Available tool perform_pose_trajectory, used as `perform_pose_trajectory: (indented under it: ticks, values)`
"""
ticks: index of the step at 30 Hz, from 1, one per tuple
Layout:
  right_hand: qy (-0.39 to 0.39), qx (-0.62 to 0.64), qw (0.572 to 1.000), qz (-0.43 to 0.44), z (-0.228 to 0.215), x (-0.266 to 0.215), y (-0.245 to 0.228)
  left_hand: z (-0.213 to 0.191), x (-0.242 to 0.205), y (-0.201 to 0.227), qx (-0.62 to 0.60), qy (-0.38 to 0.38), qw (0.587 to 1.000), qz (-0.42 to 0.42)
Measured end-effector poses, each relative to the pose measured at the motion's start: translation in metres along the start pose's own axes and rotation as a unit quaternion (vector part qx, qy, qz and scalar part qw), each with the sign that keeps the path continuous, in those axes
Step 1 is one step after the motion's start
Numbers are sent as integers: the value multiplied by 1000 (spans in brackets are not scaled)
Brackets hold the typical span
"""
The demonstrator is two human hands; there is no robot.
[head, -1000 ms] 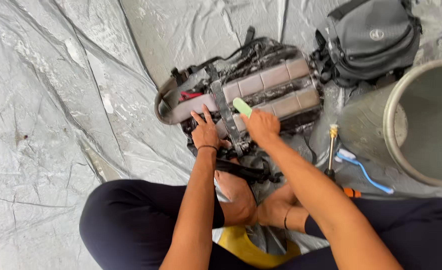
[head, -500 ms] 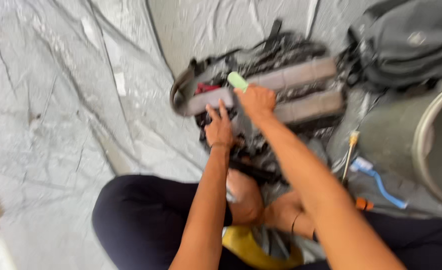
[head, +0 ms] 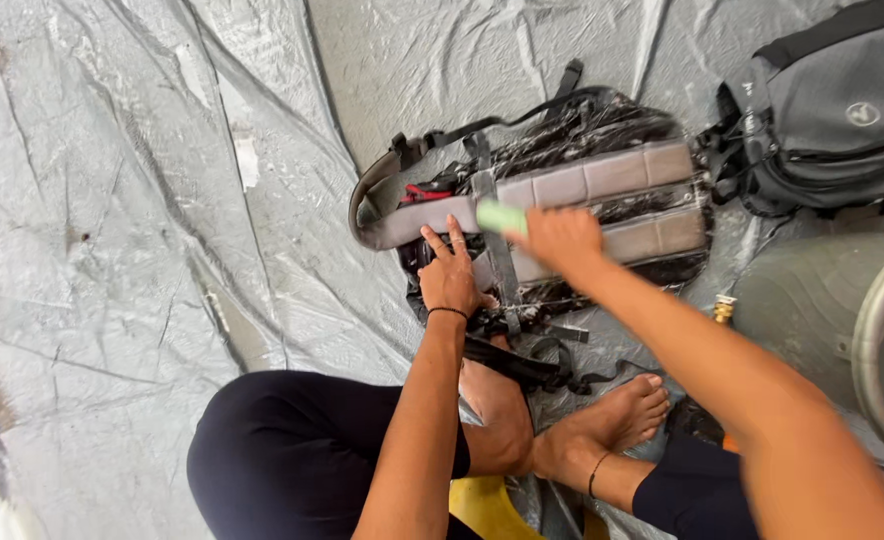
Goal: The person cleans a backpack by scrubbing the back padding with a brush and soapy water from a bucket, then wipes down the straps and buckles.
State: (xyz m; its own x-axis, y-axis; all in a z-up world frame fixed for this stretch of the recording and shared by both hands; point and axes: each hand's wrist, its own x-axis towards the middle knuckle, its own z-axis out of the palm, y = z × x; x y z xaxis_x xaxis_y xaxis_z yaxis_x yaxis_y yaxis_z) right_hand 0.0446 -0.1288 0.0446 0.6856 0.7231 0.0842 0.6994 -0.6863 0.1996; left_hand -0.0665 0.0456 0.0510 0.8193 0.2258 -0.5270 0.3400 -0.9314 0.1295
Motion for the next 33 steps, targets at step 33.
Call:
perform_pose_trajectory:
  ticks: [33]
  values:
    - [-70,-42,995,48,8,-146,41,11,11,0,15,-4,1000,-8]
